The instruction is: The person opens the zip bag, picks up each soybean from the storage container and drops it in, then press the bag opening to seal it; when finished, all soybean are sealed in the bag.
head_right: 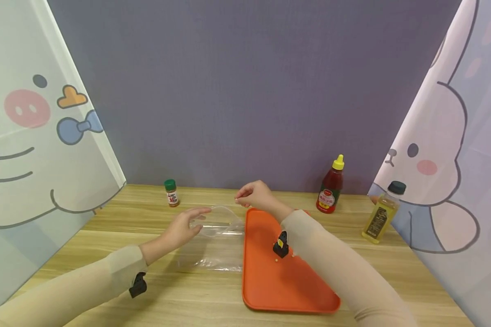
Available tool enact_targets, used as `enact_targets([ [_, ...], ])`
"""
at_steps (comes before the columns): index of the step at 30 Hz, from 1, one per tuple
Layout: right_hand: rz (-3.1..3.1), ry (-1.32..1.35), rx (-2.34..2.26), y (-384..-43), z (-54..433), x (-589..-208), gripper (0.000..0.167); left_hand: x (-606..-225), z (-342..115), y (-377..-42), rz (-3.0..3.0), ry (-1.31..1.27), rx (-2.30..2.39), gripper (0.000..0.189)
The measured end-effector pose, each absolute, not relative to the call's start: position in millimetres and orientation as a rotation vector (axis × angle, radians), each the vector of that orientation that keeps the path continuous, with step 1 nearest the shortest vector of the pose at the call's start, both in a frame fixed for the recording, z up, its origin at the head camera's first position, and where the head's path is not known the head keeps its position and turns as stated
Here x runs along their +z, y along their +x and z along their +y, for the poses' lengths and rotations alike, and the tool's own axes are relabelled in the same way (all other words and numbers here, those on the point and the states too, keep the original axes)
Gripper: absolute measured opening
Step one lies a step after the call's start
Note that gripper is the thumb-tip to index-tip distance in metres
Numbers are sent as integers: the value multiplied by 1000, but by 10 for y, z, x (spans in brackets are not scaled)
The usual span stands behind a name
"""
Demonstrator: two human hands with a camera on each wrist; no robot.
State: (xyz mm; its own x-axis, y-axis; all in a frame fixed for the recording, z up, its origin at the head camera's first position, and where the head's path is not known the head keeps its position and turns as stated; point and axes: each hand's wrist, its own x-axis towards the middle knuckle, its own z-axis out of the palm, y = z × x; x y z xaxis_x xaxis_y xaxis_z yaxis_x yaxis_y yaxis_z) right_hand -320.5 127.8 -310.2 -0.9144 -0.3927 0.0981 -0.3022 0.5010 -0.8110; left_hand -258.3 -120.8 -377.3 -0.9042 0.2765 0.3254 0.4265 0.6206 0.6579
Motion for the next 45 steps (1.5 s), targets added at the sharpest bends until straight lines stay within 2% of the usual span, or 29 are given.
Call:
enact_targets([
  [11, 2631, -703, -1329, -3192, 916, -3168, 15, -3760, -1207, -2603, -2632, -612, -1139, 53],
  [21, 2630, -700, -1323, -3170, 909, -3198, 15, -3750, -1201, -2599, -2649, -613, -1176, 52],
  [34, 2671, -556, -1343, -3175, 1410, -3191, 9, -3778, -1248, -2601, -2669, -578, -1211, 55],
  [45, 2680, -529, -1293, -3179, 1936, -3386, 13, -3808, -1269, -2626, -2664, -621, -1278, 57],
])
